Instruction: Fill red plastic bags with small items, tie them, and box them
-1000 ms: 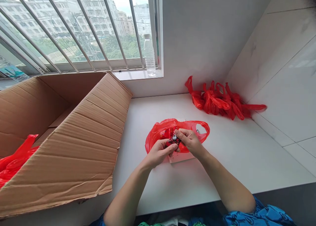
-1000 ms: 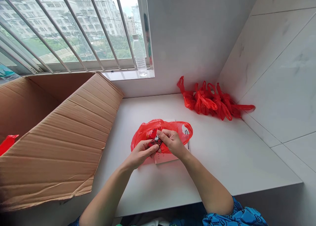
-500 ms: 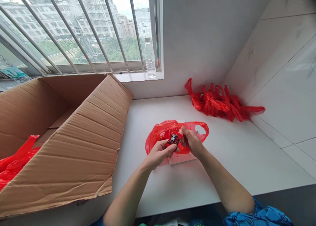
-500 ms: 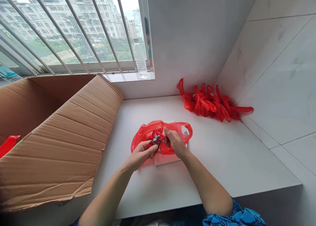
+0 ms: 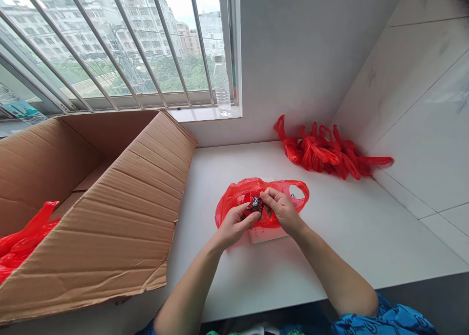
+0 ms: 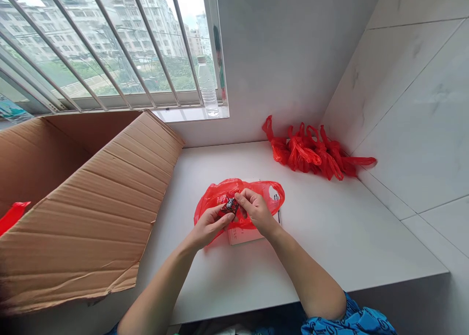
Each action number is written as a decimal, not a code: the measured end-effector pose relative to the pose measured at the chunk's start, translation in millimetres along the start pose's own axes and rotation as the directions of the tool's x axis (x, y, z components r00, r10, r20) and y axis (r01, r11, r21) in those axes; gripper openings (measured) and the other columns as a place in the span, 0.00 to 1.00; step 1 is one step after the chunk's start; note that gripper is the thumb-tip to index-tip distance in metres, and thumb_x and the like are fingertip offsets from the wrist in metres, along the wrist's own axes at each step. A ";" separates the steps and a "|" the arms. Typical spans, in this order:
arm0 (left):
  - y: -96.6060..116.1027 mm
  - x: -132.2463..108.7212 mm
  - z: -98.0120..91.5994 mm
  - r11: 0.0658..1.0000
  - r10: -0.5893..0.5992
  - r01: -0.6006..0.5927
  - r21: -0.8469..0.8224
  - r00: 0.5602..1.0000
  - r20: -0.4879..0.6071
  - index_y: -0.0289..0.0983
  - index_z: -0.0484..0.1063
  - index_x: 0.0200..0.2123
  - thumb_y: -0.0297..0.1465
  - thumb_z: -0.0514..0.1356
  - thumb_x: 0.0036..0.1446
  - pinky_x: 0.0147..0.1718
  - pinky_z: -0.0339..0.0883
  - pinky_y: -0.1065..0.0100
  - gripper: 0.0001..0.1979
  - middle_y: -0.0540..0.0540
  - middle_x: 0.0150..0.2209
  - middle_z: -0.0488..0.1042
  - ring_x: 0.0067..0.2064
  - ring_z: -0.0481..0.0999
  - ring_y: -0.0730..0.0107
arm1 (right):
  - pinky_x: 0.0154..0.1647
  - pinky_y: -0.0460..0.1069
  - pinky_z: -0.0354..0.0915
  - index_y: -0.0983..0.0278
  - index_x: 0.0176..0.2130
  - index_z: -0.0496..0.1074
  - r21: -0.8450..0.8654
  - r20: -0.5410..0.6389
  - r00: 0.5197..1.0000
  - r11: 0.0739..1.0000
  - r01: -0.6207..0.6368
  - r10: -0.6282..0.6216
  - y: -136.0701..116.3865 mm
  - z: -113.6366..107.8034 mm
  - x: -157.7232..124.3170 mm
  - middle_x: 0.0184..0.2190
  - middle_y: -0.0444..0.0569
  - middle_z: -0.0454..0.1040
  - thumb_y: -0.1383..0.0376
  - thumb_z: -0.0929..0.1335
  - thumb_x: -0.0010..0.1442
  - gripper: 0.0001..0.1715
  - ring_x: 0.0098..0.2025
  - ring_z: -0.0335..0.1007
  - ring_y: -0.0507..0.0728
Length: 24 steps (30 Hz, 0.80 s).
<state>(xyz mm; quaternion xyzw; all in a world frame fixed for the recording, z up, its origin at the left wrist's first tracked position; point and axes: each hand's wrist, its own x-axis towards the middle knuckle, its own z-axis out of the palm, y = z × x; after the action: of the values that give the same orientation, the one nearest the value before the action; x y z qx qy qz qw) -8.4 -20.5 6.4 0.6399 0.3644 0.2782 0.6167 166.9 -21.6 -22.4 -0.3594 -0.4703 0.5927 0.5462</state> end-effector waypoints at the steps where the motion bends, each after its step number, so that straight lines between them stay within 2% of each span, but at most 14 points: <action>1: 0.8 -0.3 0.3 0.999 0.018 -0.019 0.029 1.000 0.003 0.33 0.72 0.37 0.44 0.60 0.62 0.28 0.54 0.71 0.18 0.51 0.27 0.62 0.29 0.57 0.76 | 0.25 0.46 0.56 0.61 0.27 0.60 0.009 0.010 1.000 1.000 -0.013 0.013 0.6 -0.1 0.2 0.19 0.38 0.63 0.46 0.67 0.62 0.25 0.21 0.57 0.49; 3: 1.9 -1.1 1.3 0.990 0.060 -0.059 0.125 0.998 -0.010 0.33 0.73 0.39 0.43 0.57 0.64 0.28 0.54 0.71 0.18 0.50 0.28 0.64 0.29 0.58 0.75 | 0.25 0.46 0.57 0.60 0.28 0.60 -0.009 0.025 0.999 1.000 -0.020 0.020 1.0 -1.3 0.6 0.19 0.37 0.63 0.45 0.67 0.63 0.25 0.21 0.58 0.49; 5: 2.3 -1.7 2.0 0.948 0.124 -0.103 0.302 0.991 -0.050 0.34 0.74 0.39 0.43 0.55 0.66 0.29 0.56 0.70 0.18 0.48 0.30 0.68 0.30 0.62 0.73 | 0.27 0.47 0.59 0.60 0.29 0.61 -0.094 0.015 1.000 0.995 0.016 -0.014 0.3 -4.1 0.9 0.20 0.38 0.63 0.46 0.66 0.64 0.24 0.23 0.60 0.50; 7: 2.1 -2.1 1.3 0.841 0.209 -0.118 0.527 0.971 -0.116 0.35 0.76 0.38 0.43 0.54 0.66 0.31 0.59 0.69 0.18 0.45 0.33 0.72 0.32 0.67 0.70 | 0.30 0.48 0.61 0.60 0.30 0.63 -0.248 -0.040 0.995 0.965 0.081 -0.094 -1.1 -8.7 1.6 0.23 0.40 0.66 0.47 0.66 0.64 0.22 0.26 0.63 0.52; 10: 1.3 -2.0 -3.1 0.656 0.318 -0.039 0.754 0.920 -0.229 0.40 0.77 0.43 0.41 0.52 0.68 0.37 0.64 0.68 0.16 0.45 0.44 0.76 0.42 0.75 0.65 | 0.36 0.50 0.65 0.60 0.33 0.67 -0.510 -0.129 0.963 0.849 0.142 -0.238 -2.2 -16.4 3.4 0.28 0.44 0.72 0.50 0.65 0.66 0.18 0.32 0.69 0.55; 12: -0.2 -1.4 -7.7 0.571 0.365 0.034 0.820 0.884 -0.292 0.43 0.75 0.48 0.39 0.51 0.69 0.40 0.66 0.66 0.15 0.46 0.51 0.76 0.49 0.75 0.63 | 0.39 0.51 0.66 0.59 0.36 0.69 -0.643 -0.145 0.941 0.752 0.144 -0.305 -0.9 -20.1 4.7 0.32 0.45 0.76 0.51 0.63 0.68 0.16 0.34 0.72 0.56; 14: -3.2 -0.6 -12.3 0.495 0.400 0.079 0.865 0.863 -0.308 0.42 0.75 0.50 0.37 0.52 0.68 0.44 0.66 0.64 0.15 0.45 0.53 0.75 0.51 0.75 0.60 | 0.39 0.52 0.66 0.59 0.38 0.69 -0.725 -0.125 0.931 0.672 0.151 -0.344 2.1 -21.5 5.7 0.35 0.47 0.78 0.52 0.62 0.69 0.15 0.35 0.74 0.57; 18: -11.3 0.6 -16.5 0.373 0.408 0.084 0.924 0.880 -0.245 0.40 0.74 0.52 0.34 0.56 0.66 0.50 0.63 0.56 0.14 0.42 0.52 0.76 0.53 0.74 0.55 | 0.36 0.51 0.66 0.58 0.41 0.70 -0.803 -0.008 0.924 0.553 0.221 -0.382 10.1 -18.7 6.8 0.41 0.49 0.79 0.54 0.61 0.70 0.14 0.38 0.76 0.59; 21: -9.7 2.4 -15.0 0.406 0.408 0.065 0.911 0.880 -0.245 0.42 0.74 0.52 0.35 0.56 0.66 0.50 0.61 0.55 0.14 0.43 0.52 0.76 0.53 0.73 0.55 | 0.37 0.52 0.65 0.59 0.41 0.72 -0.848 0.060 0.923 0.469 0.248 -0.379 14.3 -16.6 7.7 0.43 0.50 0.79 0.57 0.61 0.69 0.13 0.42 0.76 0.60; 22: -5.9 3.2 -13.7 0.457 0.417 0.046 0.888 0.871 -0.260 0.43 0.74 0.51 0.35 0.56 0.66 0.50 0.61 0.56 0.13 0.43 0.51 0.76 0.52 0.73 0.56 | 0.39 0.52 0.65 0.59 0.41 0.72 -0.856 0.066 0.924 0.455 0.246 -0.376 14.9 -16.6 8.1 0.43 0.50 0.79 0.57 0.61 0.69 0.13 0.43 0.76 0.61; 24: 7.3 2.6 -9.2 0.621 0.423 -0.026 0.784 0.853 -0.307 0.42 0.75 0.49 0.37 0.55 0.66 0.48 0.63 0.59 0.13 0.43 0.48 0.76 0.48 0.74 0.60 | 0.40 0.52 0.65 0.59 0.44 0.73 -0.861 0.048 0.925 0.454 0.230 -0.378 14.8 -17.5 9.0 0.44 0.51 0.79 0.59 0.61 0.70 0.14 0.45 0.75 0.61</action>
<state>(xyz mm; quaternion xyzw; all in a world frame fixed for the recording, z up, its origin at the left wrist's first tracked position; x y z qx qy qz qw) -13.4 -12.8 14.2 0.7927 0.4964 0.3223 0.1463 177.4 -9.2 -40.9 -0.5338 -0.7137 0.1476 0.4288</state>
